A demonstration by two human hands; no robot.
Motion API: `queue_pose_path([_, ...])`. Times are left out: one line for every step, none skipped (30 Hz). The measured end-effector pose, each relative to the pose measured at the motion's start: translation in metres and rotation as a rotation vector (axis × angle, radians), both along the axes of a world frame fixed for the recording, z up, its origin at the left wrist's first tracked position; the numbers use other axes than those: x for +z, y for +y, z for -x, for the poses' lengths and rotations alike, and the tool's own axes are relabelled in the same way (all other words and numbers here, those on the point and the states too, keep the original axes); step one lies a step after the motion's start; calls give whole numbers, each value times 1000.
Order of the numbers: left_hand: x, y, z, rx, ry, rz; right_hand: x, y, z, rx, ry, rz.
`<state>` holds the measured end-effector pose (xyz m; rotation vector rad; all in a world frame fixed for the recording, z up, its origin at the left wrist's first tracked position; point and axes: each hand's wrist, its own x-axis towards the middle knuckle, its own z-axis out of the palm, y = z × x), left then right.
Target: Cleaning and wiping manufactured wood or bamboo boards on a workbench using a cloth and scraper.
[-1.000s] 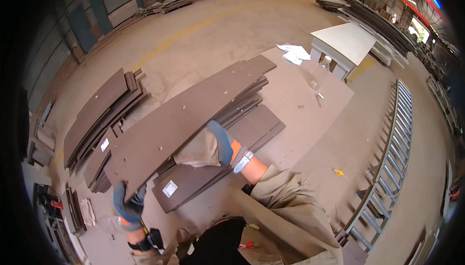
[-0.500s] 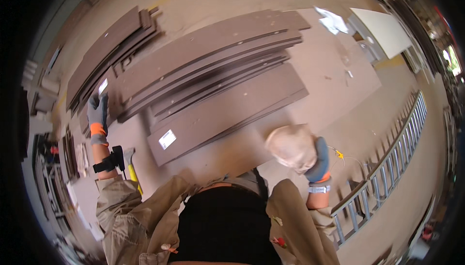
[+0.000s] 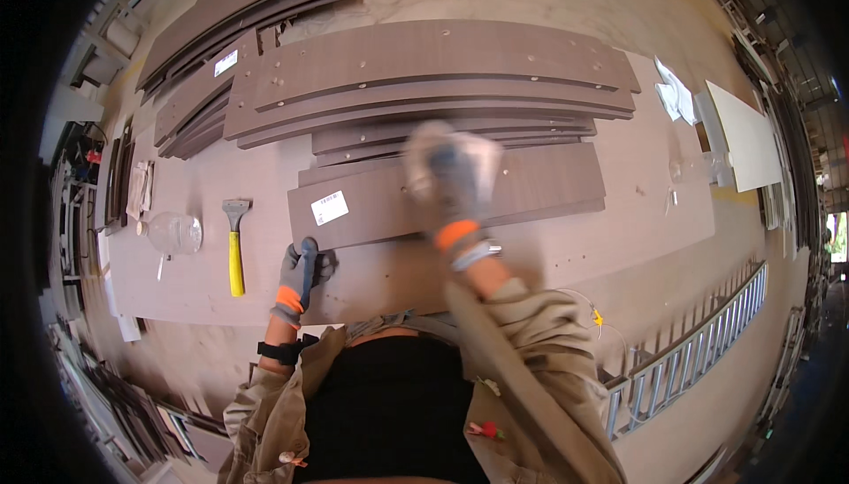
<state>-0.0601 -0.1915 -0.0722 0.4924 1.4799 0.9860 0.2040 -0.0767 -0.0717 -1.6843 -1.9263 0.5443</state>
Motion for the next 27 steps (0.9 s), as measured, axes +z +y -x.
queue_pose_path([0,0,1,30,12,3,-4,2,36,269,-343,242])
queue_pose_path([0,-2,0,52,21,9,-6,-14,65,398,-357,-63])
queue_pose_path([-5,-4,1,97,-29,-14,-9,-29,80,529,-365,-371])
queue_pose_path([-6,-4,6,101,-30,-10,-8,-29,77,534,-364,-367])
queue_pose_path([-5,-4,10,86,-59,0,-7,-29,70,545,-334,-281])
queue_pose_path([-3,-3,12,68,-88,8,-6,-29,58,552,-304,-194])
queue_pose_path([5,1,8,79,-66,36,-17,-20,31,352,-321,-151])
queue_pose_path([6,4,7,68,-69,39,-45,-14,-5,16,-73,-201])
queue_pose_path([2,-2,10,96,-57,33,-14,-1,-48,142,-731,-210])
queue_pose_path([-1,-5,10,97,-53,21,16,10,-84,-109,-285,74])
queue_pose_path([-2,-5,10,80,-56,26,4,10,-123,-115,-532,-138])
queue_pose_path([-3,-3,10,49,-90,-50,-9,7,-148,-118,-785,-351])
queue_pose_path([-5,-1,8,27,-126,-124,6,1,-128,-226,-450,-196])
queue_pose_path([-5,2,4,23,-133,-123,18,-7,-94,-323,-111,-46])
queue_pose_path([1,7,0,22,-149,-133,7,-17,-64,-331,-116,-47])
queue_pose_path([7,11,-3,22,-163,-142,-11,-28,-33,-21,-406,-135])
queue_pose_path([9,9,-3,30,-174,-144,-22,-38,-18,306,-684,-215])
queue_pose_path([6,2,2,39,-172,-134,-15,-45,-13,317,-680,-207])
queue_pose_path([4,0,7,35,-175,-118,4,-49,-10,380,-640,-114])
queue_pose_path([4,0,10,33,-177,-108,15,-49,-12,442,-599,-26])
queue_pose_path([2,0,14,40,-173,-105,12,-29,-28,374,-804,168])
queue_pose_path([-1,-1,17,6,-187,-106,0,-23,-61,202,-782,42])
queue_pose_path([-5,-2,18,-20,-203,-110,-11,-18,-97,37,-755,-87])
queue_pose_path([-1,-3,16,1,-197,-107,-9,-11,-125,-115,-626,-107])
queue_pose_path([-1,-1,11,11,-182,-110,-9,-6,-142,-268,-503,-127])
queue_pose_path([2,-1,8,27,-157,-111,2,-8,-135,-209,-603,-188])
queue_pose_path([-1,-3,7,64,-154,-124,9,-9,-118,-277,-501,-157])
